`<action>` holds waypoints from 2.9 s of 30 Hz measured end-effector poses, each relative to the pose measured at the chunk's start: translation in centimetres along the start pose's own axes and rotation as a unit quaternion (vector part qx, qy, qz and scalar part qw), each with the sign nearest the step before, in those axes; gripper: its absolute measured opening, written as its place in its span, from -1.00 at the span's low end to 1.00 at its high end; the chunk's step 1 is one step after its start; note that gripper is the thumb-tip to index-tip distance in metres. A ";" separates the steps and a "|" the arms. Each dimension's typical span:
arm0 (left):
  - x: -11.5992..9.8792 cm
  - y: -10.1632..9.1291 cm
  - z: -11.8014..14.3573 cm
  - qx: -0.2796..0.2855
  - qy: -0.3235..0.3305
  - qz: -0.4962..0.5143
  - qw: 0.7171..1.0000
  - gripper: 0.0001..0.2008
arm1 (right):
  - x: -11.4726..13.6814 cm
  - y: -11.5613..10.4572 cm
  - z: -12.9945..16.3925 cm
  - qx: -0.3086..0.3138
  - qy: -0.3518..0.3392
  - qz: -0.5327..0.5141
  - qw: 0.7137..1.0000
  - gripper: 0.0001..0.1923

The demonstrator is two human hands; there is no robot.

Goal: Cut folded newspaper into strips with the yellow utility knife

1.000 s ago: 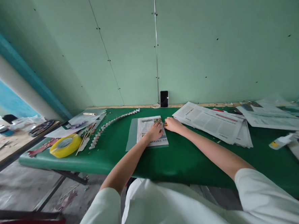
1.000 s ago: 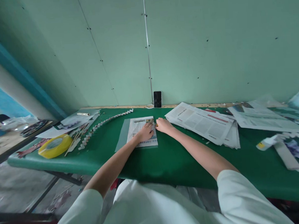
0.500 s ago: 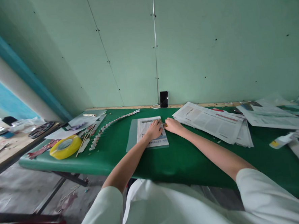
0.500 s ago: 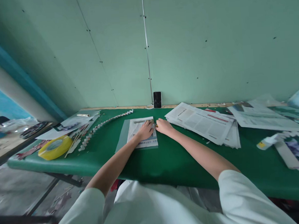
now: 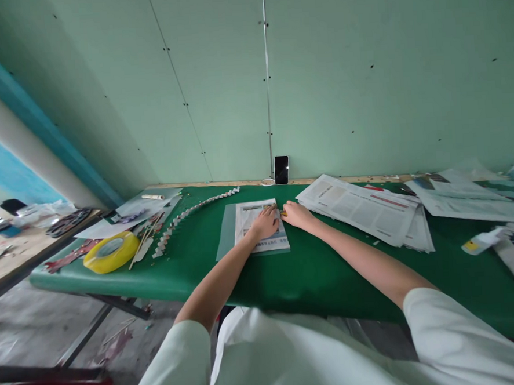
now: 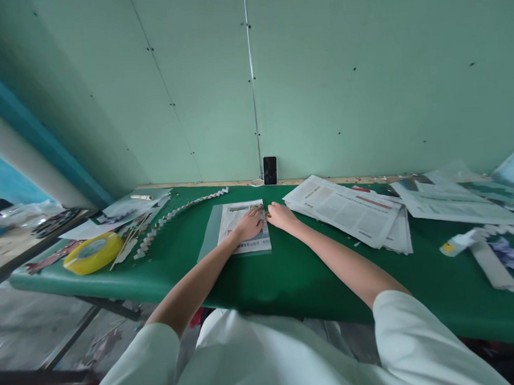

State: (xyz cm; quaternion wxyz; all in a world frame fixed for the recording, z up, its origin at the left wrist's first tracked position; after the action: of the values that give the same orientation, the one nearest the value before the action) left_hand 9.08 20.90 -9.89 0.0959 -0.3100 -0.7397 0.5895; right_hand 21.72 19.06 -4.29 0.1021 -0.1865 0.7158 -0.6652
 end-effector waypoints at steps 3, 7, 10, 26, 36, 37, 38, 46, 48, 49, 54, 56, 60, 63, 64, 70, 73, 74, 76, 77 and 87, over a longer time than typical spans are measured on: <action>-0.1 -0.1 0.1 -0.001 0.001 0.000 1.000 -0.39 | 0.0 0.0 0.1 -0.003 0.005 0.001 1.000 -0.81; -0.2 -0.1 0.1 0.003 0.004 0.000 1.000 -0.40 | 0.0 0.0 -0.2 0.000 0.004 0.000 1.000 -0.81; 0.0 -0.1 0.1 0.010 -0.003 0.005 1.000 -0.39 | 0.0 0.0 -0.3 0.004 0.003 -0.002 1.000 -0.81; -0.3 -0.4 0.1 0.005 0.002 0.011 1.000 -0.40 | 0.1 -0.1 -0.4 0.002 0.002 -0.001 1.000 -0.82; -0.3 -0.3 0.1 0.008 -0.006 0.015 1.000 -0.41 | -0.1 0.1 -0.6 0.003 0.003 0.007 1.000 -0.78; -0.3 -0.3 0.1 0.008 -0.007 0.015 1.000 -0.41 | -0.1 0.1 -0.6 0.003 0.002 0.008 1.000 -0.79; -0.3 -0.3 0.1 0.010 -0.007 0.015 1.000 -0.41 | -0.1 0.1 -0.6 0.003 0.002 0.008 1.000 -0.79; 0.0 0.0 0.0 0.006 -0.005 0.018 1.000 -0.41 | -0.1 0.2 -0.8 0.003 0.005 0.008 1.000 -0.81; 0.0 0.0 0.0 0.002 -0.003 0.017 1.000 -0.40 | -0.1 0.2 -0.9 0.005 0.005 0.005 1.000 -0.82; -0.1 0.0 0.0 -0.001 -0.002 0.016 1.000 -0.41 | -0.1 0.1 -0.9 0.004 0.005 0.005 1.000 -0.82; -0.1 0.0 0.0 -0.008 0.004 0.012 1.000 -0.40 | -0.3 0.2 -1.0 0.000 0.010 0.013 1.000 -0.79; 0.0 0.1 0.0 -0.007 0.005 0.011 1.000 -0.40 | -0.4 0.3 -1.1 0.001 0.010 0.016 1.000 -0.78; -0.1 0.0 0.0 -0.006 0.007 0.009 1.000 -0.41 | -0.5 0.4 -1.3 0.001 0.010 0.019 1.000 -0.77; -0.1 0.0 0.0 0.002 0.003 0.006 1.000 -0.40 | -0.4 0.4 -1.4 0.000 0.012 0.019 1.000 -0.78; -0.2 0.0 0.0 0.005 0.002 0.005 1.000 -0.39 | -0.4 0.4 -1.4 0.000 0.012 0.020 1.000 -0.78; -0.6 -0.4 0.1 0.013 0.002 0.003 1.000 -0.40 | -0.2 0.1 -1.2 0.007 0.008 0.019 1.000 -0.79; -1.0 -0.8 0.4 0.024 -0.001 -0.008 1.000 -0.40 | 0.0 -0.2 -0.9 0.005 0.004 0.020 1.000 -0.79; -1.2 -1.0 0.6 0.029 -0.001 -0.014 0.999 -0.40 | 0.1 -0.3 -0.7 0.004 0.003 0.021 1.000 -0.80; -1.6 -1.2 0.9 0.055 0.009 -0.035 0.998 -0.41 | 0.2 -0.4 0.0 0.004 -0.002 0.018 1.000 -0.81; -1.8 -1.3 1.0 0.074 0.018 -0.046 0.996 -0.41 | 0.3 -0.4 0.5 0.007 -0.006 0.014 1.000 -0.82; -1.1 -2.8 0.2 0.084 0.036 -0.033 0.995 -0.61 | 2.0 -0.8 4.2 0.016 -0.042 0.008 0.999 -0.83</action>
State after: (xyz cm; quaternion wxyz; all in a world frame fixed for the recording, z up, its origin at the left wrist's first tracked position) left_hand 8.86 19.79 -7.12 0.1680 -0.2969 -0.6933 0.6347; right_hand 21.63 14.37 -3.67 0.1405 -0.2064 0.7019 -0.6671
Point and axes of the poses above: each hand's wrist, its own z-axis away from the middle knuckle, its own y-axis out of the palm, x = y × z, the point moved 8 cm from there along -z, towards the middle knuckle, and after that the axes turned 5 degrees about -y, right-handed, at the moved point
